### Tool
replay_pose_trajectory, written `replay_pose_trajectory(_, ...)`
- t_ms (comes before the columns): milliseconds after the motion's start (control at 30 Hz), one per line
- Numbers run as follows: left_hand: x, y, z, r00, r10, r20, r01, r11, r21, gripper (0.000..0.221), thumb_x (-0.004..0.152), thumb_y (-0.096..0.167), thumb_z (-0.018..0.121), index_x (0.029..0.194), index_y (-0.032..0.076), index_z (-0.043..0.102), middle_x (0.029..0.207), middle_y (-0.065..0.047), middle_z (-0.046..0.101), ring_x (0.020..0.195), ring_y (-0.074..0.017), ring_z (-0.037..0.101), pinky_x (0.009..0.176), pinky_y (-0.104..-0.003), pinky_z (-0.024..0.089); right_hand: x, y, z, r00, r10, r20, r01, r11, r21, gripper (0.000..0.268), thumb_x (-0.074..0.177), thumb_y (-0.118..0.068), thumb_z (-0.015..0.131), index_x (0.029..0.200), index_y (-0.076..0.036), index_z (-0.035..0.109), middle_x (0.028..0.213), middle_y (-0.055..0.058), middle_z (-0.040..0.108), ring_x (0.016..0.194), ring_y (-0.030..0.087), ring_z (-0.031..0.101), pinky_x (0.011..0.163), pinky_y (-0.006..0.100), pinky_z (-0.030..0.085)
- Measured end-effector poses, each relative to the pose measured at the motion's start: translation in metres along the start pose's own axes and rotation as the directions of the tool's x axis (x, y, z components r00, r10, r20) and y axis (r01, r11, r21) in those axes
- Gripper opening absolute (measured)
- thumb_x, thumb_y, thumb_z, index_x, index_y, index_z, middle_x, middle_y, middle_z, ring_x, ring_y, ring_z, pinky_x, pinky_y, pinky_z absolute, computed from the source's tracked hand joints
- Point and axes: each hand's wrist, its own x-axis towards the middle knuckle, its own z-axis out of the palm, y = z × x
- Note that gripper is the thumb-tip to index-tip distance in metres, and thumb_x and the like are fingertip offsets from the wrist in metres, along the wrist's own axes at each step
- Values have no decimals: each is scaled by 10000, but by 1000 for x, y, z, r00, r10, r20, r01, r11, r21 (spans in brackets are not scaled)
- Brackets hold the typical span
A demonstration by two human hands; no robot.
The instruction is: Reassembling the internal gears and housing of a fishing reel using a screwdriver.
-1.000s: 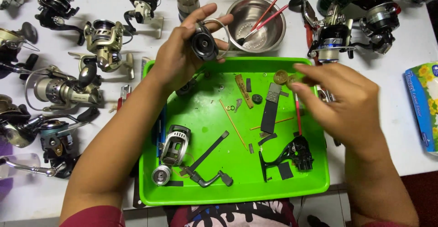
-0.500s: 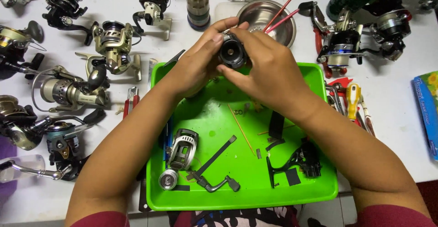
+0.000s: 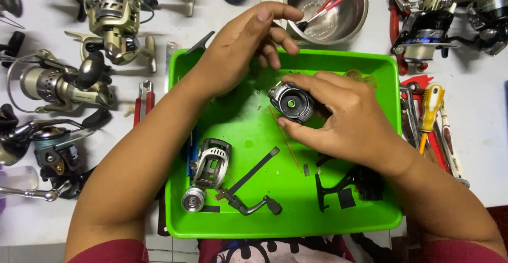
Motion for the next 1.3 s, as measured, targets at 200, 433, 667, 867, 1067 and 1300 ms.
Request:
replay_pose_trajectory(200,-1,1,0,999,35,-1,-35,999,13,668,982,628,331,1357,112,530,998,-80,723,766,-124,641,703,-232,461,-4,2,3,1000,0,9,0,1000,-5,499,866,-226,859,1284,-36,665,963,106,678,774,215,620,740,318,480)
replay_pose_trajectory(433,-1,0,1,999,31,19,-32,999,32,628,998,606,325,1338,122,537,991,-65,714,762,-117,623,720,-233,471,-7,3,4,1000,-12,4,12,1000,4,485,867,-194,862,1284,-40,668,962,99,669,794,215,626,771,319,485)
replay_pose_trajectory(667,-1,-3,1,993,98,65,-100,995,19,553,1051,522,349,1324,79,535,992,-119,683,829,-150,631,769,-261,543,-8,4,3,999,-43,7,43,999,-7,492,876,-178,850,1295,-10,656,952,100,654,821,229,631,768,327,485)
replay_pose_trajectory(867,-8,3,-3,963,172,207,-202,970,135,629,983,556,513,1405,90,492,1318,-103,605,984,-143,629,873,-267,557,-9,5,-1,1000,-13,-28,13,1000,17,510,851,-144,846,1297,18,660,993,119,686,820,201,641,752,304,491)
replay_pose_trajectory(1067,-7,1,4,883,241,403,-391,852,348,690,855,386,841,1393,77,539,1378,-125,613,1298,-265,598,1134,-387,454,-14,11,-1,995,31,-94,-32,999,-12,550,856,-232,863,1291,-5,616,1068,97,678,779,184,603,732,312,487)
replay_pose_trajectory(1300,-9,0,5,896,247,368,-388,839,380,593,777,306,930,1246,46,677,1196,-100,755,1090,-195,726,966,-308,533,-15,11,2,993,-27,-118,27,1000,-8,374,873,-216,887,1050,-41,608,960,90,675,845,222,645,775,314,484)
